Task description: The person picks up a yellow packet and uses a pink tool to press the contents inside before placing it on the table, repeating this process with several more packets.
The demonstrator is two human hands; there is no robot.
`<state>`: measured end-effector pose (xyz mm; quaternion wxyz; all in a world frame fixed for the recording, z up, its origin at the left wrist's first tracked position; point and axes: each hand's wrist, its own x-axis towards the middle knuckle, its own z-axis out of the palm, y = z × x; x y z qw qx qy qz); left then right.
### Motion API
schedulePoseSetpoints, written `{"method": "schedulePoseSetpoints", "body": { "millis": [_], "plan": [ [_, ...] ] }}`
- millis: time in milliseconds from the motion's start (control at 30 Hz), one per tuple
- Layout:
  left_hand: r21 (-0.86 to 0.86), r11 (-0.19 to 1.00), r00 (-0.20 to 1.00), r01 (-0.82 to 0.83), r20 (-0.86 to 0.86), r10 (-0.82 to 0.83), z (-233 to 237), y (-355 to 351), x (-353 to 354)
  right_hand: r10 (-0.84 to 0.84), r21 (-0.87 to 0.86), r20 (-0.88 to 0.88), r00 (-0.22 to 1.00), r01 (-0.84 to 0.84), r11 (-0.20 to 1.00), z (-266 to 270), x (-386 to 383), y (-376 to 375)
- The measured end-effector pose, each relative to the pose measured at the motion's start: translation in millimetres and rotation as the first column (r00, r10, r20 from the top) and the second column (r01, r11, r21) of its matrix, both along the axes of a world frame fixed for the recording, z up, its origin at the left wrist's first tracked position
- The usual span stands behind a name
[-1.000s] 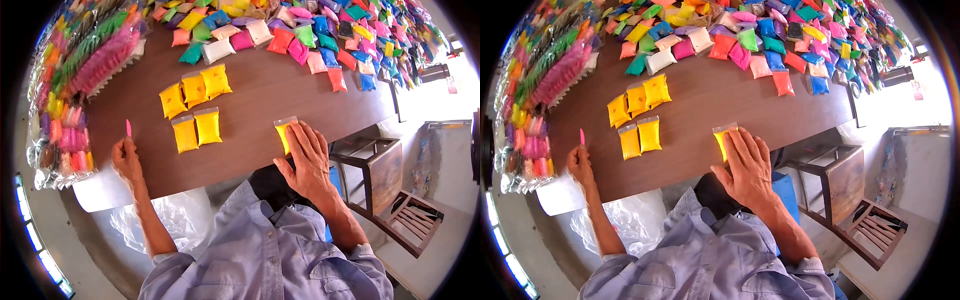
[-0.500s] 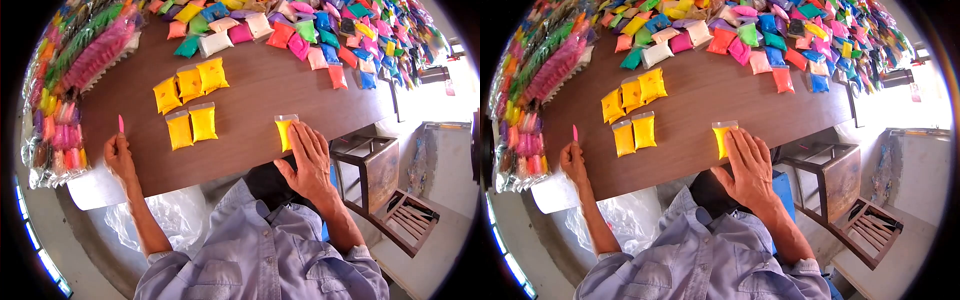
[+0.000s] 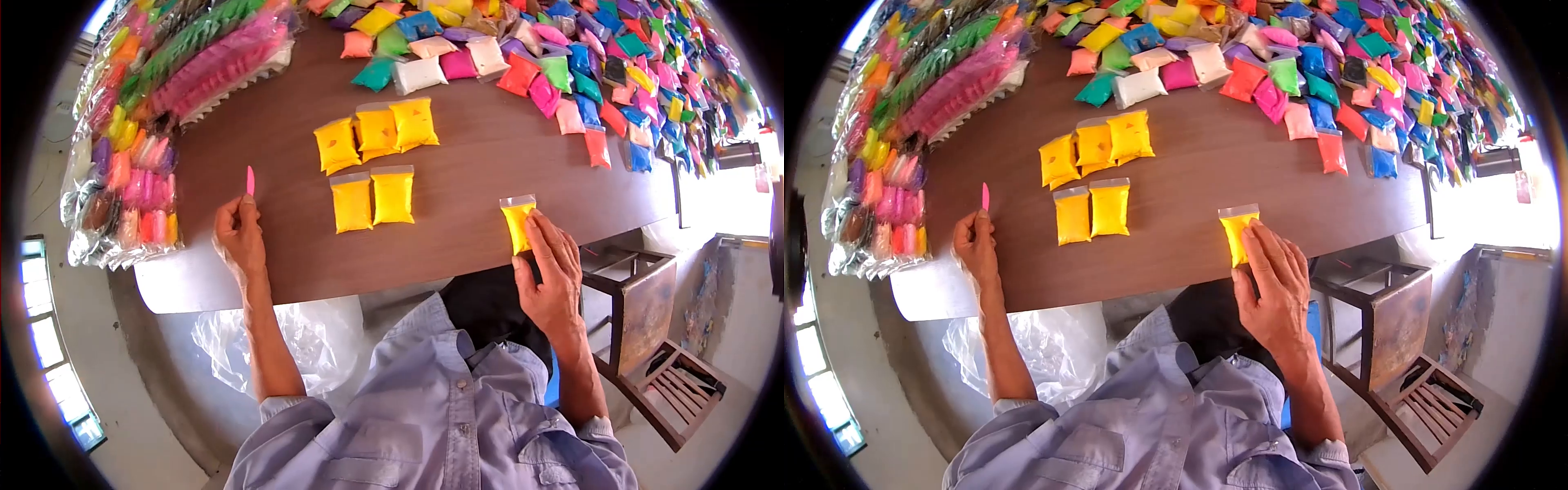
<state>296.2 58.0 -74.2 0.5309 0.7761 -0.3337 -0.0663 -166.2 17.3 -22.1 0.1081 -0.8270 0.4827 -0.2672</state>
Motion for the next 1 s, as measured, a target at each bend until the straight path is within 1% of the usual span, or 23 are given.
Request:
{"method": "schedulePoseSetpoints", "body": {
  "millis": [33, 100, 133, 200, 233, 300, 333, 400, 500, 567, 633, 667, 733, 767, 867, 933, 967, 1000],
  "plan": [
    [0.002, 1.000, 1.000, 0.005, -0.014, -0.005, -0.4, 0.1, 0.4, 0.005, -0.001, 0.003, 1.000, -0.005, 1.000, -0.4, 0.4, -0.7],
    [0.002, 1.000, 1.000, 0.004, -0.029, -0.004, 0.4, 0.1, -0.6, 0.045, -0.051, -0.073, 0.996, -0.049, 0.998, -0.4, 1.0, -2.7],
    [0.001, 1.000, 0.999, -0.002, -0.043, 0.002, 1.7, 0.1, -1.8, 0.052, -0.053, -0.073, 0.996, -0.056, 0.997, -2.0, 0.2, -4.5],
    [0.001, 1.000, 0.998, -0.016, -0.056, 0.016, 4.9, 0.1, -4.8, 0.060, -0.112, -0.033, 0.998, -0.063, 0.992, -7.4, 0.6, -7.9],
    [0.006, 1.000, 0.997, -0.015, -0.073, 0.016, 7.4, -0.3, -6.4, 0.066, -0.110, -0.032, 0.997, -0.069, 0.991, -8.5, 4.0, -8.9],
    [0.013, 1.000, 0.996, -0.016, -0.089, 0.017, 11.3, 0.1, -8.5, 0.079, -0.067, 0.058, 0.995, -0.076, 0.995, -9.9, 11.6, -9.7],
    [0.007, 1.000, 0.994, -0.016, -0.105, 0.016, 12.5, -0.1, -9.7, 0.081, -0.066, 0.057, 0.995, -0.077, 0.995, -9.2, 16.1, -9.7],
    [-0.002, 1.000, 0.992, -0.021, -0.124, 0.020, 12.5, -0.6, -10.9, 0.083, -0.080, 0.041, 0.996, -0.080, 0.994, -4.3, 25.5, -11.3],
    [0.012, 1.000, 0.993, -0.026, -0.116, 0.027, 13.0, 0.6, -9.3, 0.107, -0.054, -0.015, 0.994, -0.107, 0.993, 7.7, 27.0, -9.4],
    [0.015, 1.000, 0.994, -0.012, -0.109, 0.013, 14.4, 0.8, -11.2, 0.117, -0.039, -0.052, 0.992, -0.119, 0.992, 4.7, 23.1, -10.2],
    [0.015, 1.000, 0.991, -0.020, -0.131, 0.022, 16.2, 0.3, -13.7, 0.134, -0.083, 0.003, 0.991, -0.133, 0.988, -5.8, 19.3, -11.4],
    [0.014, 0.999, 0.988, -0.030, -0.149, 0.032, 17.3, 0.1, -14.4, 0.131, -0.083, 0.001, 0.991, -0.131, 0.988, -6.1, 20.1, -10.9],
    [0.011, 1.000, 0.986, -0.023, -0.163, 0.024, 19.3, 0.0, -15.0, 0.099, -0.060, 0.091, 0.991, -0.094, 0.994, -6.0, 29.2, -10.7],
    [0.009, 1.000, 0.984, -0.017, -0.175, 0.018, 19.5, 0.0, -14.6, 0.102, -0.061, 0.091, 0.991, -0.097, 0.993, -2.8, 37.1, -11.4],
    [0.032, 0.999, 0.987, -0.029, -0.160, 0.033, 19.6, -0.1, -14.2, 0.179, -0.109, 0.140, 0.974, -0.164, 0.980, 15.1, 70.1, -11.6],
    [0.039, 0.999, 0.986, -0.031, -0.162, 0.037, 22.4, -0.8, -16.1, 0.276, -0.167, 0.169, 0.946, -0.248, 0.954, 17.4, 95.1, -15.3],
    [0.046, 0.998, 0.986, -0.033, -0.165, 0.040, 23.5, -0.7, -16.7, 0.276, -0.168, 0.170, 0.946, -0.248, 0.954, 16.6, 108.1, -17.1],
    [0.044, 0.998, 0.986, -0.034, -0.163, 0.041, 23.3, -0.9, -16.2, 0.320, -0.205, 0.180, 0.930, -0.283, 0.937, 15.0, 121.5, -19.4]
  ]
}}
